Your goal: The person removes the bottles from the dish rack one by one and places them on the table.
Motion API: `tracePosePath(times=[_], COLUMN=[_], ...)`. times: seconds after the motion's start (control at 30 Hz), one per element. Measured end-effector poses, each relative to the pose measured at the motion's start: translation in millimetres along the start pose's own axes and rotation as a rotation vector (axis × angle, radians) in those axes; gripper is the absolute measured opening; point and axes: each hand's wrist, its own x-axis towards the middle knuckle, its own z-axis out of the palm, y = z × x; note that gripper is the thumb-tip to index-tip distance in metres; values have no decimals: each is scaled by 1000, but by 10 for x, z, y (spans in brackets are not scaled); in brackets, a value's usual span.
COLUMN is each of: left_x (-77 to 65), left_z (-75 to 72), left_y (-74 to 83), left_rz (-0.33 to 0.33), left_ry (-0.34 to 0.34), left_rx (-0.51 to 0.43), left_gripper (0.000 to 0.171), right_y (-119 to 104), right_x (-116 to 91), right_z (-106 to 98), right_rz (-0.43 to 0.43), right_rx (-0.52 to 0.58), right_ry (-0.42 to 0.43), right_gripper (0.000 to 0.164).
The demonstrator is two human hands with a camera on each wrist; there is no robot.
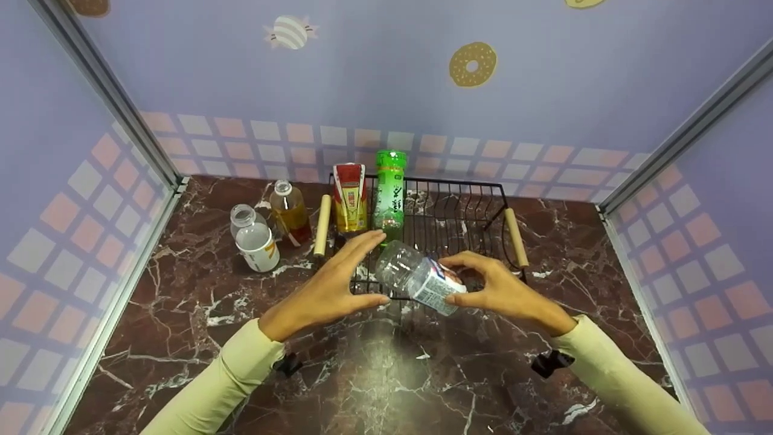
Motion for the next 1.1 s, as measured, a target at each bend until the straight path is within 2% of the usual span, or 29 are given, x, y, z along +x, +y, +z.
tracePosePath(times=[0.3,0.6,0.7,0.87,1.1], left_x=[28,21,28,36,39], left_z=[16,45,56,92,154], left_y=[22,44,56,98,139], left_rz=[-63,-88,-95,-152,-163], left_ry=[-83,-181,-201,-227,-257], left_rx=[-3,-55,-75,-122,-96], left_gripper=[104,100,98,97,91], right_y=[-10,-80,-121,-215,-309], right_x=[-3,-18,-19,-31,-55], right_z=[28,76,93,114,145], right_rz=[-65,-100,-137,-173,-208], right_rx=[-84,-134,-167,-226,-314], right_ry=[-19,-50,-58,-75,-84], right_gripper=[64,67,66,66,67])
